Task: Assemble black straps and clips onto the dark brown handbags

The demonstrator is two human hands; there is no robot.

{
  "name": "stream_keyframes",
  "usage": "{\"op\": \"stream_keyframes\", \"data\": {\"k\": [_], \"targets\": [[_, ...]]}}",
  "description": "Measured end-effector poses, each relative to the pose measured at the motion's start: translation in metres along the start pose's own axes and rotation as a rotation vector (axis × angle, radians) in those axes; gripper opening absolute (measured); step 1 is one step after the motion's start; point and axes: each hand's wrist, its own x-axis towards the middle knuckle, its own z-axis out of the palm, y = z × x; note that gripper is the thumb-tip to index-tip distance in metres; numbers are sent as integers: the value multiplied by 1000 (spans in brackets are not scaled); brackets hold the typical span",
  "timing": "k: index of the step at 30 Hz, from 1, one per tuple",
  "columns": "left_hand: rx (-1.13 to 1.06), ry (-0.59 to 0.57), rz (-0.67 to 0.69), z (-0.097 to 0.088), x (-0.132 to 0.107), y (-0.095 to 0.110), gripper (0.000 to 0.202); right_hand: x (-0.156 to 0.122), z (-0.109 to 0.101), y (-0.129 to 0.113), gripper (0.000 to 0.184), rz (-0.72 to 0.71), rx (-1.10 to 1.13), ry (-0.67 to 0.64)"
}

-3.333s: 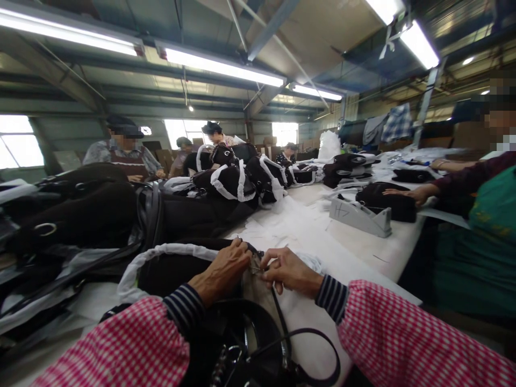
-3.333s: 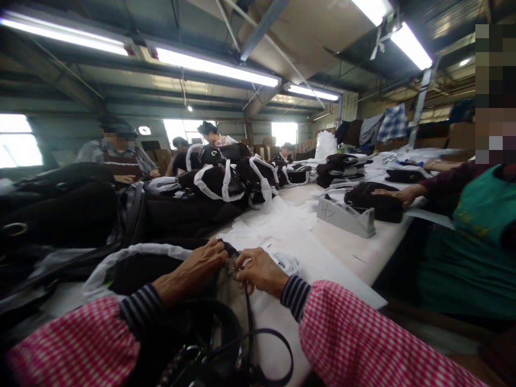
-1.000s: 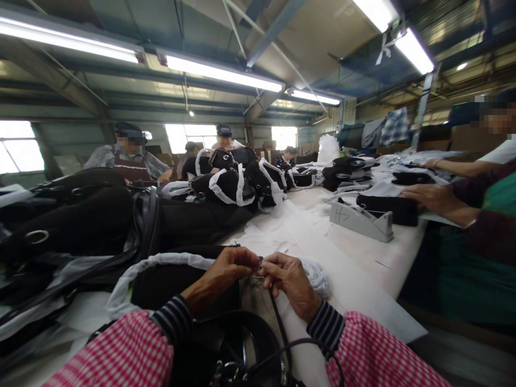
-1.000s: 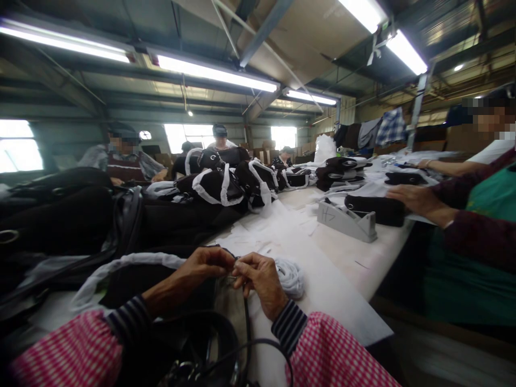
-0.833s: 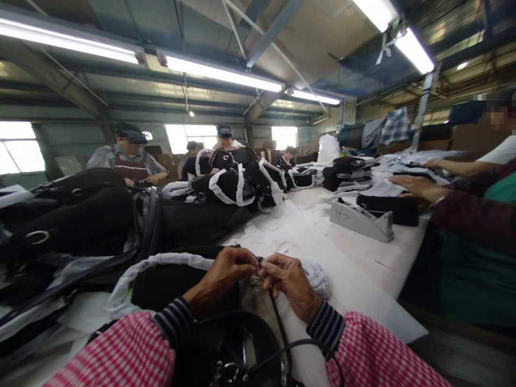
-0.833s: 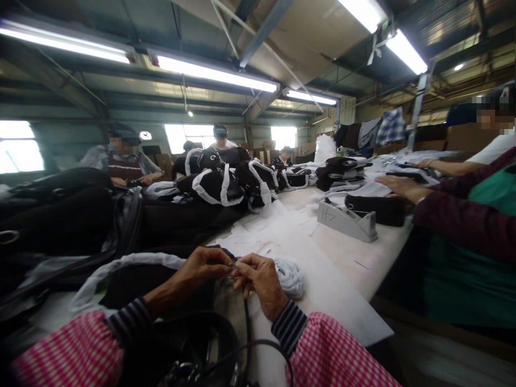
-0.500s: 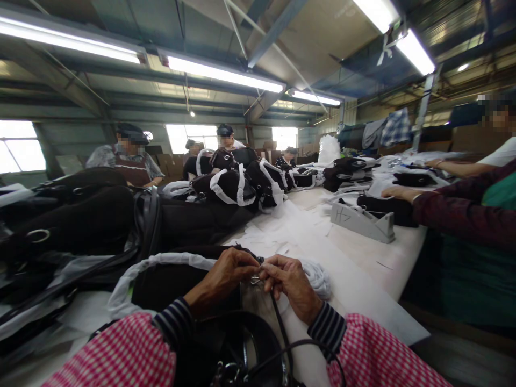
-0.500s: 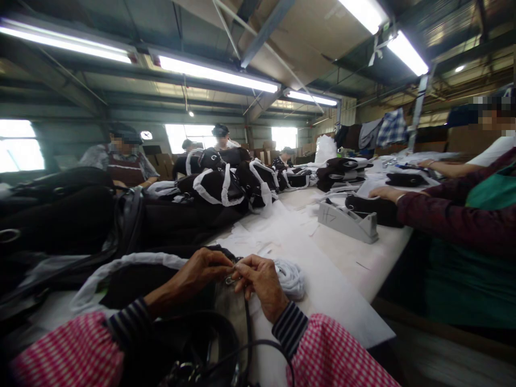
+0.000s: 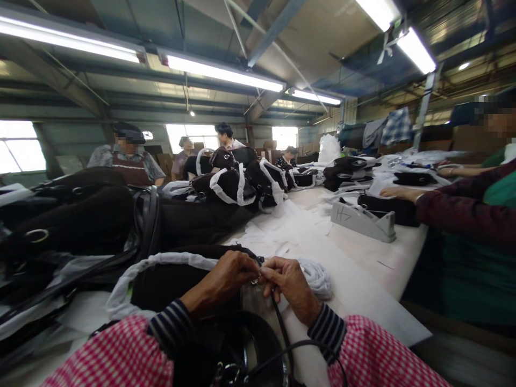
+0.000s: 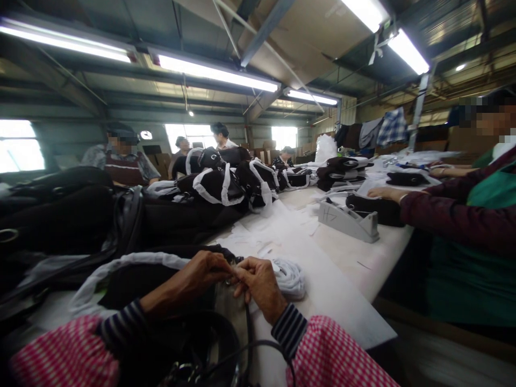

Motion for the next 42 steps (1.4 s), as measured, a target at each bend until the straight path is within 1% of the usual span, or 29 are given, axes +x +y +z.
{"op": "stream_keyframes", "data": {"k": [5, 11, 14, 17, 19, 22, 25, 29, 31, 34, 37, 40, 42], "targets": [[51, -7, 9, 0, 1, 1, 23, 0, 1, 0, 47, 5, 3, -1], [62, -12, -25, 2, -1, 0, 21, 2, 1, 4, 49, 13, -38, 18], [104, -4, -74, 5, -3, 2, 20, 2, 2, 8, 42, 5, -144, 19], [151, 15, -134, 7, -5, 6, 20, 1, 5, 11, 35, -46, -265, 17], [157, 24, -164, 9, -7, 8, 21, 0, 6, 13, 34, -65, -285, 2], [120, 43, -201, 9, -7, 9, 23, 2, 5, 18, 34, -62, -251, -33], [63, 35, -228, 8, -5, 9, 25, 7, 3, 22, 35, -54, -210, -53], [15, 17, -226, 5, 0, 7, 25, 9, 2, 21, 36, 21, -138, -68], [12, 17, -209, 5, 1, 5, 24, 8, 3, 19, 39, 53, -113, -57], [21, 25, -188, 4, 1, 0, 21, 7, 6, 16, 42, 56, -93, -27], [13, 57, -213, 2, 1, -3, 23, 7, 6, 15, 43, 43, -68, -14], [-18, 78, -225, 1, 1, -1, 23, 8, 4, 15, 45, 36, -44, -1], [-55, 70, -197, 1, 1, 2, 22, 9, 1, 16, 48, 36, -24, 5]]}}
